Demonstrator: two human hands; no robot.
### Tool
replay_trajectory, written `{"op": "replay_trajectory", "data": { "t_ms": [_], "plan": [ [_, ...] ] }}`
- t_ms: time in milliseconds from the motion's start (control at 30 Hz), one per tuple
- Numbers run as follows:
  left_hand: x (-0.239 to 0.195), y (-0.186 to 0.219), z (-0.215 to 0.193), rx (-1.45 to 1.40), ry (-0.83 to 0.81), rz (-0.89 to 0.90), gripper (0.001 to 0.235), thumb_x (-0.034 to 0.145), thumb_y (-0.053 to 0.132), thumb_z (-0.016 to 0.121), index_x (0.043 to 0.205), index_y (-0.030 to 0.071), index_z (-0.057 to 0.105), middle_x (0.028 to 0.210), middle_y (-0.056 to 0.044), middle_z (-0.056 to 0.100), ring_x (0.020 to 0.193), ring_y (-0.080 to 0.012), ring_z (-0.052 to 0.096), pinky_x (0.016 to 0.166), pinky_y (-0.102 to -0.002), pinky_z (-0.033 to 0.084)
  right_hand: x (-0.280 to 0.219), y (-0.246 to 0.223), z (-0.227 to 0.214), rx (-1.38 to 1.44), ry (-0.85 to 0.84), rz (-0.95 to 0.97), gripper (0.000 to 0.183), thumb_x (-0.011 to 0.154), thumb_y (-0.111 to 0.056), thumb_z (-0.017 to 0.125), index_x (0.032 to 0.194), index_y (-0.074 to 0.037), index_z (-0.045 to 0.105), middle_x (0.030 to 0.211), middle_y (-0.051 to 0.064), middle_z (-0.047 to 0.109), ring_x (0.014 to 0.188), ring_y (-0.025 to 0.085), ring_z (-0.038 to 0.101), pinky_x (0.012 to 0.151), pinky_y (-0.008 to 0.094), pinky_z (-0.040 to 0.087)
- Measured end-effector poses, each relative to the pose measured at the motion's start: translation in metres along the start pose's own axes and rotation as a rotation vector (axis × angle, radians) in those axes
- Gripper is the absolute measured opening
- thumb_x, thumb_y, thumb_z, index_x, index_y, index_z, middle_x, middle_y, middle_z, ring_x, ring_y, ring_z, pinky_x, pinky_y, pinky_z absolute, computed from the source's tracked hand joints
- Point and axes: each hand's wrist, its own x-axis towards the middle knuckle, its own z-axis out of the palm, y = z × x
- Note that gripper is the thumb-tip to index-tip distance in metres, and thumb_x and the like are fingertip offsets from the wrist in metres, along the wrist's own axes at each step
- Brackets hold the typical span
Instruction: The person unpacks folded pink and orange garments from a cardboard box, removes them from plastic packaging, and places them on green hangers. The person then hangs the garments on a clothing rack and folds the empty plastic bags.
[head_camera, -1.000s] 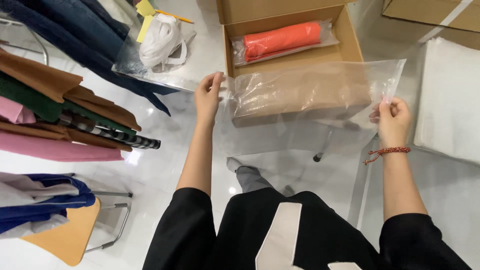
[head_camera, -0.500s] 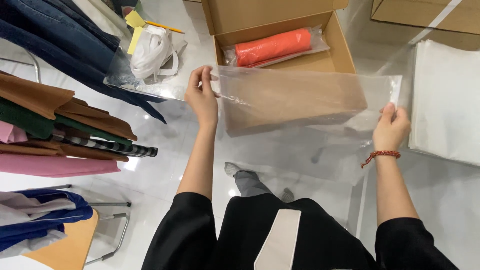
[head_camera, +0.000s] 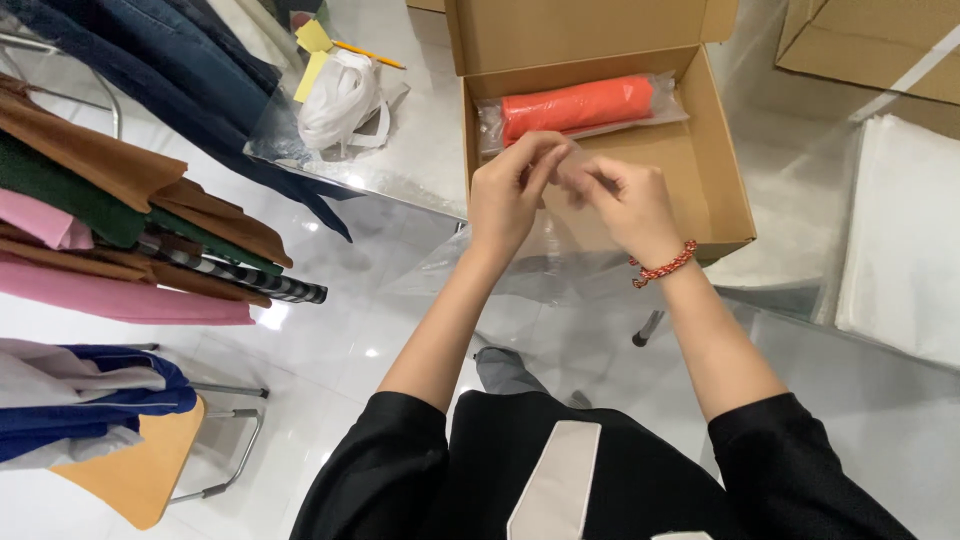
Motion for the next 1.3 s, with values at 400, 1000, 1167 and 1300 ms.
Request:
{"op": "replay_trajectory", "data": {
  "t_ms": [400, 1000, 1167, 1300],
  "plan": [
    [-0.029, -0.015, -0.107, 0.398, -0.551, -0.247, 0.014, 0.094, 0.028, 0.082, 0.093, 0.016, 0.076, 0.080, -0.003, 0.079, 0.081, -0.0280, 0.077, 0.077, -0.041, 0.058, -0.044, 0.057, -0.078, 0.275, 0.227, 0.273, 0.028, 0.127, -0.024, 0.059, 0.106, -0.008, 0.069, 0.081, 0.015, 0.072, 0.070, 0.024, 0.075, 0.061, 0.032, 0.062],
    [0.033, -0.102, -0.103, 0.171, 0.191, -0.312, 0.043, 0.104, 0.044, 0.069, 0.070, 0.018, 0.064, 0.050, 0.003, 0.054, 0.045, -0.0068, 0.049, 0.063, -0.026, 0.044, -0.053, 0.111, -0.074, -0.139, 0.480, 0.239, 0.046, 0.123, -0.040, 0.067, 0.088, -0.010, 0.070, 0.066, -0.005, 0.045, 0.069, 0.008, 0.042, 0.064, 0.030, 0.035],
    [0.003, -0.110, -0.105, -0.243, -0.002, -0.912, 0.080, 0.085, 0.077, 0.040, 0.122, 0.010, 0.064, 0.103, -0.006, 0.069, 0.078, -0.0152, 0.067, 0.067, -0.026, 0.054, -0.003, 0.113, -0.053, -0.176, 0.441, 0.415, 0.045, 0.120, -0.044, 0.061, 0.085, -0.020, 0.074, 0.061, -0.005, 0.050, 0.061, 0.009, 0.048, 0.066, 0.031, 0.041],
    [-0.068, -0.143, -0.104, -0.209, -0.270, -1.002, 0.036, 0.095, 0.050, 0.073, 0.091, 0.015, 0.067, 0.079, 0.005, 0.060, 0.070, -0.0070, 0.052, 0.062, -0.025, 0.042, 0.020, 0.183, -0.038, -0.296, 0.423, 0.472, 0.054, 0.122, -0.044, 0.066, 0.073, -0.020, 0.065, 0.056, -0.004, 0.054, 0.061, 0.010, 0.050, 0.061, 0.036, 0.039]
  ]
}}
